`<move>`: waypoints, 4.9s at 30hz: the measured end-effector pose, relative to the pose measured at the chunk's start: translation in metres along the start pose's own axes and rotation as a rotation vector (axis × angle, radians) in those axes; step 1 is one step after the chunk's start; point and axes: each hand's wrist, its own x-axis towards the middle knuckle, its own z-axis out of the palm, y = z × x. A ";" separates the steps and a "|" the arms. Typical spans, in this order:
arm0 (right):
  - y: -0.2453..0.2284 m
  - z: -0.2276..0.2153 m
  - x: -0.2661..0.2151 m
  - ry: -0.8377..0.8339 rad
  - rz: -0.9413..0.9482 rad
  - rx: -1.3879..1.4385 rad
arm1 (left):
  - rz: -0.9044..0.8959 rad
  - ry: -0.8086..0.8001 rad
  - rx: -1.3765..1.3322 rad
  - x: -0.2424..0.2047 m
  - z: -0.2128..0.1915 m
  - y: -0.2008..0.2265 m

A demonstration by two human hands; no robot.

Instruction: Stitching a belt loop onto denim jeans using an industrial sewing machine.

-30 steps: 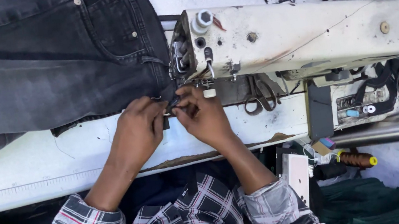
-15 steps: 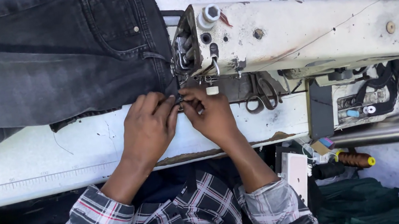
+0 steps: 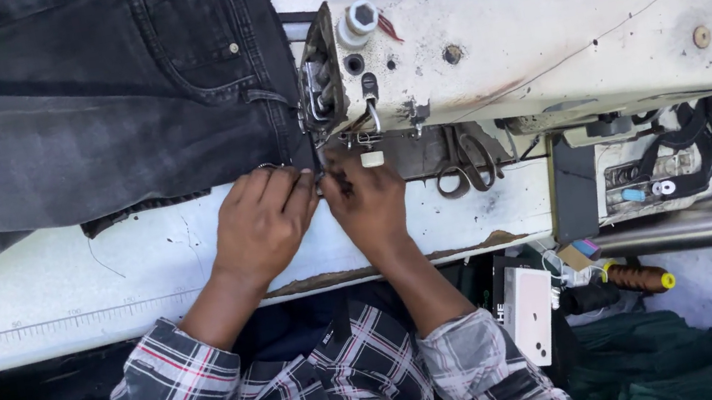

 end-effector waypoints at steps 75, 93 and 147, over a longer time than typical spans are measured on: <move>-0.010 -0.010 0.023 -0.196 -0.018 0.013 | -0.061 -0.170 -0.127 0.040 0.005 -0.071; -0.003 -0.004 0.024 -0.202 -0.033 -0.086 | -0.084 -0.190 -0.168 0.046 0.010 -0.077; -0.035 -0.084 -0.106 -0.684 1.258 0.911 | -0.544 0.006 -0.066 0.032 -0.004 -0.071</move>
